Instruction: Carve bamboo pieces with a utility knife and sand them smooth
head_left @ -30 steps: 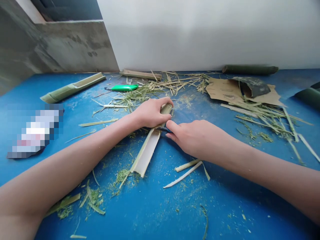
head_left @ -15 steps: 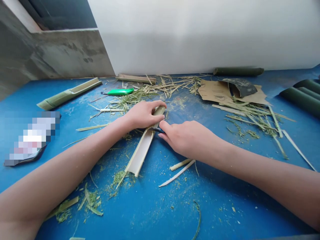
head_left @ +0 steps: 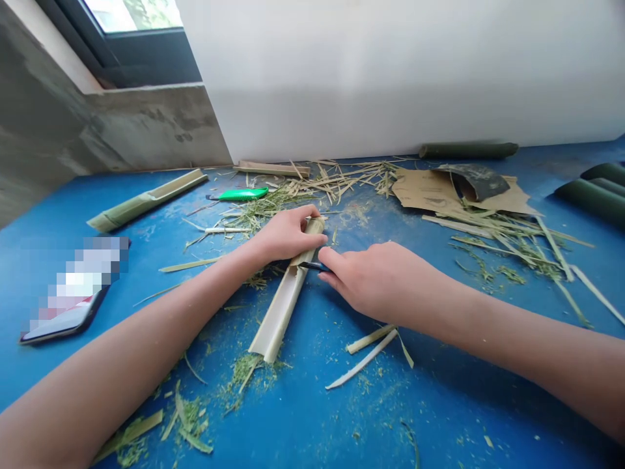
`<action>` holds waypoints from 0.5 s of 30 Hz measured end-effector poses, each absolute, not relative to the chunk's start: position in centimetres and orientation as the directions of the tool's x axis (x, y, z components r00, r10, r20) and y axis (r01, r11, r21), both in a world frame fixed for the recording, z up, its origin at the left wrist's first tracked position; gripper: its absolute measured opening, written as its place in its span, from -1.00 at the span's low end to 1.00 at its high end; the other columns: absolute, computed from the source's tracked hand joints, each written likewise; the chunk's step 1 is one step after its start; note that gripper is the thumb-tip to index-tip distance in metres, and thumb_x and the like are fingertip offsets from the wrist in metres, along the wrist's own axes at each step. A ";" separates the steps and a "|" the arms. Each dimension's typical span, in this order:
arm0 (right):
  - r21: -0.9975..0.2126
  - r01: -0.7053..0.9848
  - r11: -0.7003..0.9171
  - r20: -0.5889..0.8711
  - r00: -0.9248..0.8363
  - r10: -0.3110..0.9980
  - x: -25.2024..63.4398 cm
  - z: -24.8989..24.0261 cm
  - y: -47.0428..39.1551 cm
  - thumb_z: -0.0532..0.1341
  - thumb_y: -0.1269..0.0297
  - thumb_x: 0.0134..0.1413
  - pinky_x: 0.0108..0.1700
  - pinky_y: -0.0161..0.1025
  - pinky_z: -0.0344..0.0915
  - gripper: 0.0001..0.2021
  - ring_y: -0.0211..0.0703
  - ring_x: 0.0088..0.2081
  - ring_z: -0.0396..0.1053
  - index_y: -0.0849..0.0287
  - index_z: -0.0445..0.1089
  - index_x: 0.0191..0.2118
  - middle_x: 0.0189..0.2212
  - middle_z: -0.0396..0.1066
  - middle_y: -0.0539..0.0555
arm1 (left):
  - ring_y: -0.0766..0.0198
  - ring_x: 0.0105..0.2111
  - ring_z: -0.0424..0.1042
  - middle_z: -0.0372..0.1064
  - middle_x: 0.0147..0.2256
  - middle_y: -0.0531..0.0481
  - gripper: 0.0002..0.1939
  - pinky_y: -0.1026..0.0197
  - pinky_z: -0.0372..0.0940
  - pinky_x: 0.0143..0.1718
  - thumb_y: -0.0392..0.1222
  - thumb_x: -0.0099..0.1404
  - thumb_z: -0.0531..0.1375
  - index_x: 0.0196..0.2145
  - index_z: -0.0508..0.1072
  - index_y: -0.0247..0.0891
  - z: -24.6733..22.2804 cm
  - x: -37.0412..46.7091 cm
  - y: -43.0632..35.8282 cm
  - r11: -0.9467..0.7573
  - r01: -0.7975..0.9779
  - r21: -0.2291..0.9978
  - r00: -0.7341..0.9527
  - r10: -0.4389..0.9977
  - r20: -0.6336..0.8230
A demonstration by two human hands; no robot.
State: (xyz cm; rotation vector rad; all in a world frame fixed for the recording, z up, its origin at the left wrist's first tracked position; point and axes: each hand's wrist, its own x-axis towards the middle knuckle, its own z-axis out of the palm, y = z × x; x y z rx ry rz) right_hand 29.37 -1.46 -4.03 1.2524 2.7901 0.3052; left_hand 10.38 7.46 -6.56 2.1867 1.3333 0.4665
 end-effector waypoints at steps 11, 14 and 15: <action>0.292 0.673 0.679 0.028 -0.716 0.697 29.7 -3.3 -1.3 0.01 0.18 0.46 -0.47 -0.17 -0.31 -0.78 -0.14 -0.61 0.33 0.14 0.34 -0.11 -0.54 0.48 0.03 | 0.21 -0.40 0.34 0.42 -0.42 0.09 -0.65 0.19 0.16 -0.37 -0.02 0.09 0.26 -0.15 0.52 -0.14 -7.0 11.5 7.2 -0.292 0.725 0.623 0.346 0.937 0.037; 0.306 0.660 0.686 0.012 -0.724 0.690 29.8 -2.9 -1.1 0.01 0.15 0.46 -0.47 -0.18 -0.30 -0.76 -0.13 -0.63 0.31 0.12 0.36 -0.10 -0.58 0.46 0.02 | 0.18 -0.35 0.37 0.47 -0.37 0.07 -0.61 0.19 0.21 -0.33 -0.04 0.09 0.26 -0.09 0.56 -0.11 -7.0 11.6 7.0 -0.303 0.716 0.629 0.358 0.933 0.043; 0.309 0.656 0.688 0.004 -0.725 0.689 29.8 -2.9 -1.0 0.00 0.14 0.46 -0.47 -0.18 -0.29 -0.75 -0.12 -0.64 0.30 0.11 0.36 -0.09 -0.58 0.46 0.02 | 0.17 -0.33 0.39 0.48 -0.35 0.06 -0.59 0.18 0.23 -0.31 -0.05 0.10 0.26 -0.07 0.57 -0.10 -6.9 11.7 7.0 -0.307 0.713 0.630 0.364 0.930 0.041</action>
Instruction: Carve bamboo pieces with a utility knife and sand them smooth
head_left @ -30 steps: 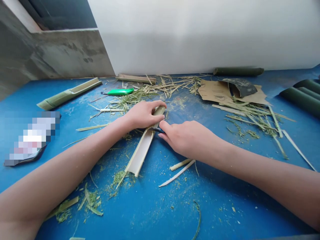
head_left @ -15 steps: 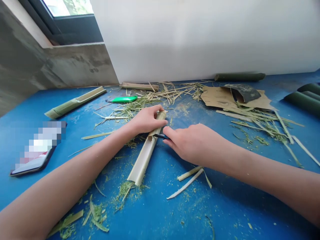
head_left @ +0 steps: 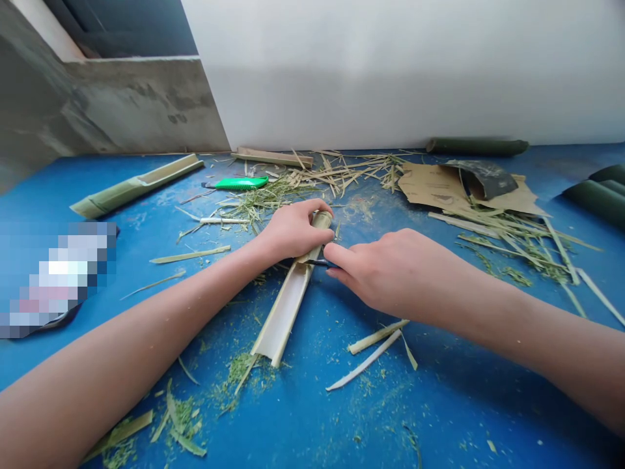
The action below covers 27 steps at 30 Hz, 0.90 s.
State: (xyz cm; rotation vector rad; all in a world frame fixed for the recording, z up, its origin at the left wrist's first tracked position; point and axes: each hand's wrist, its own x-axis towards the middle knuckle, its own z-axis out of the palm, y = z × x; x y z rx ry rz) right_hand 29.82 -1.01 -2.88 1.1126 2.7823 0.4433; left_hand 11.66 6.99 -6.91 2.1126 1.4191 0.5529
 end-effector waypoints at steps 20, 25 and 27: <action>0.197 0.680 0.706 -0.129 -0.696 0.707 29.9 -2.9 -0.9 -0.01 0.17 0.44 -0.44 -0.20 -0.11 -0.72 -0.13 -0.57 0.31 0.15 0.40 -0.05 -0.53 0.48 0.06 | 0.15 -0.28 0.42 0.56 -0.26 0.00 -0.65 0.18 0.28 -0.19 -0.17 0.04 0.23 -0.20 0.65 -0.18 -7.5 12.9 6.7 -0.381 0.705 0.598 0.358 0.919 0.163; 0.199 0.688 0.698 -0.153 -0.681 0.716 29.7 -2.8 -1.3 0.01 0.17 0.43 -0.39 -0.18 0.00 -0.69 -0.10 -0.50 0.39 0.18 0.42 0.01 -0.47 0.52 0.11 | 0.13 -0.27 0.42 0.56 -0.27 -0.01 -0.66 0.16 0.29 -0.15 -0.18 0.04 0.23 -0.21 0.66 -0.17 -7.5 13.1 6.7 -0.389 0.728 0.565 0.356 0.918 0.173; 0.198 0.695 0.691 -0.157 -0.673 0.723 29.6 -3.1 -1.3 0.01 0.16 0.43 -0.39 -0.19 0.00 -0.68 -0.09 -0.49 0.41 0.19 0.42 0.02 -0.46 0.52 0.13 | 0.12 -0.26 0.42 0.56 -0.27 -0.02 -0.67 0.15 0.29 -0.14 -0.19 0.04 0.23 -0.21 0.66 -0.18 -7.6 13.1 6.8 -0.398 0.730 0.556 0.357 0.915 0.186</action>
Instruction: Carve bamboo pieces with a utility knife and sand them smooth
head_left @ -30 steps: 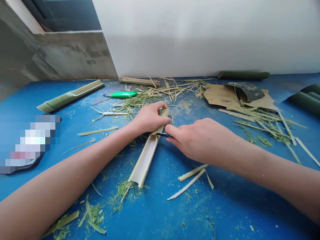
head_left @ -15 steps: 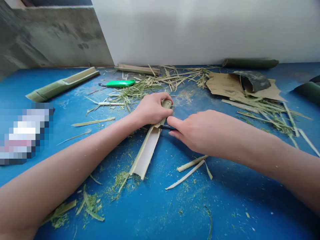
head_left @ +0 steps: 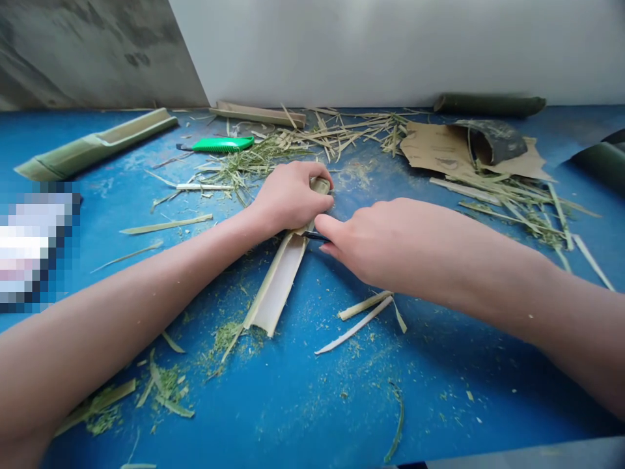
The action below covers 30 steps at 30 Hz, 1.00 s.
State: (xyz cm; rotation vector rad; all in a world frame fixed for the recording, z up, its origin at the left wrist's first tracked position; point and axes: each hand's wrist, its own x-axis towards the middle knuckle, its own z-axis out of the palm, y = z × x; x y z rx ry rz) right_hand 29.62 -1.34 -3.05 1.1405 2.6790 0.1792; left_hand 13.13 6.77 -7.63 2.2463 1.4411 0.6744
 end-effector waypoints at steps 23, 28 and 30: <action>0.117 0.716 0.688 -0.115 -0.678 0.726 30.1 -4.5 -0.6 -0.07 0.07 0.47 -0.43 -0.20 -0.07 -0.62 -0.05 -0.51 0.40 0.16 0.38 0.05 -0.42 0.56 0.14 | 0.23 -0.35 0.37 0.53 -0.32 0.03 -0.65 0.24 0.22 -0.31 -0.13 0.11 0.23 -0.15 0.65 -0.20 -7.9 12.1 7.0 -0.418 0.655 0.629 0.395 0.900 0.187; 0.121 0.666 0.736 -0.192 -0.712 0.676 30.0 -2.6 0.1 -0.01 0.08 0.45 -0.38 -0.20 0.00 -0.61 -0.11 -0.53 0.35 0.17 0.45 0.05 -0.43 0.55 0.13 | 0.17 -0.28 0.39 0.54 -0.29 0.02 -0.65 0.21 0.26 -0.23 -0.16 0.09 0.22 -0.17 0.66 -0.18 -7.7 12.6 6.8 -0.407 0.683 0.607 0.389 0.906 0.169; 0.128 0.660 0.740 -0.180 -0.718 0.672 29.9 -2.6 0.1 -0.01 0.10 0.44 -0.39 -0.20 0.00 -0.62 -0.13 -0.55 0.32 0.18 0.45 0.05 -0.44 0.53 0.12 | 0.16 -0.27 0.40 0.55 -0.28 0.02 -0.66 0.20 0.27 -0.21 -0.17 0.08 0.21 -0.19 0.66 -0.19 -7.6 12.8 6.8 -0.411 0.684 0.602 0.390 0.904 0.173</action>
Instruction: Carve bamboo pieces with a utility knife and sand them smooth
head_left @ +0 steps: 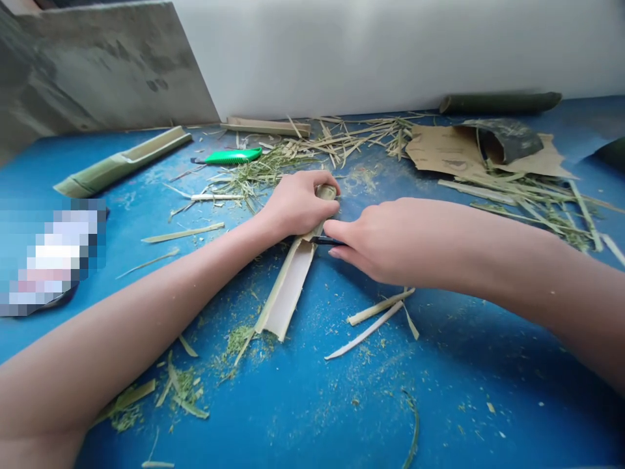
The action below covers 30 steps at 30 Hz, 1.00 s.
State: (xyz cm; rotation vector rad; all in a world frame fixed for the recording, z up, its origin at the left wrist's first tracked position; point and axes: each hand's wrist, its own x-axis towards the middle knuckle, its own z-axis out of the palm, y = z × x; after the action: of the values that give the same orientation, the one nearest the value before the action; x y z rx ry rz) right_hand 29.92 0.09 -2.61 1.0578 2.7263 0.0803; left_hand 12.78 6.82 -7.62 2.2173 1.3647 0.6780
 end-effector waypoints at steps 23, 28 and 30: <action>0.056 0.751 0.658 -0.067 -0.654 0.753 30.5 -4.9 -0.9 -0.11 0.10 0.49 -0.48 -0.22 -0.18 -0.66 -0.01 -0.50 0.46 0.14 0.30 0.05 -0.43 0.55 0.12 | 0.27 -0.41 0.31 0.46 -0.41 0.08 -0.66 0.23 0.17 -0.34 -0.11 0.12 0.22 -0.15 0.64 -0.18 -7.5 12.0 6.9 -0.376 0.657 0.654 0.387 0.912 0.135; 0.031 0.752 0.659 -0.003 -0.659 0.752 30.6 -4.3 -1.2 -0.10 0.14 0.48 -0.46 -0.23 -0.14 -0.67 -0.08 -0.53 0.41 0.12 0.33 0.06 -0.44 0.55 0.09 | 0.25 -0.39 0.32 0.45 -0.41 0.07 -0.64 0.24 0.16 -0.35 -0.09 0.12 0.21 -0.15 0.63 -0.20 -7.5 11.9 7.0 -0.380 0.638 0.669 0.398 0.907 0.135; -0.023 0.771 0.636 0.113 -0.630 0.768 31.0 -3.0 -1.6 -0.12 0.14 0.48 -0.45 -0.23 -0.08 -0.65 -0.11 -0.52 0.39 0.11 0.31 0.09 -0.39 0.56 0.08 | 0.22 -0.35 0.35 0.47 -0.37 0.05 -0.62 0.23 0.19 -0.32 -0.08 0.10 0.20 -0.15 0.62 -0.24 -7.4 11.7 7.0 -0.401 0.625 0.669 0.420 0.896 0.145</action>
State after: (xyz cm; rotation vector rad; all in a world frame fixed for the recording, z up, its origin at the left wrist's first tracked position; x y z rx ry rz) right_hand 31.03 -1.59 -3.04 1.3890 2.9424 0.0448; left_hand 11.74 7.00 -7.39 2.1527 1.2842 0.6776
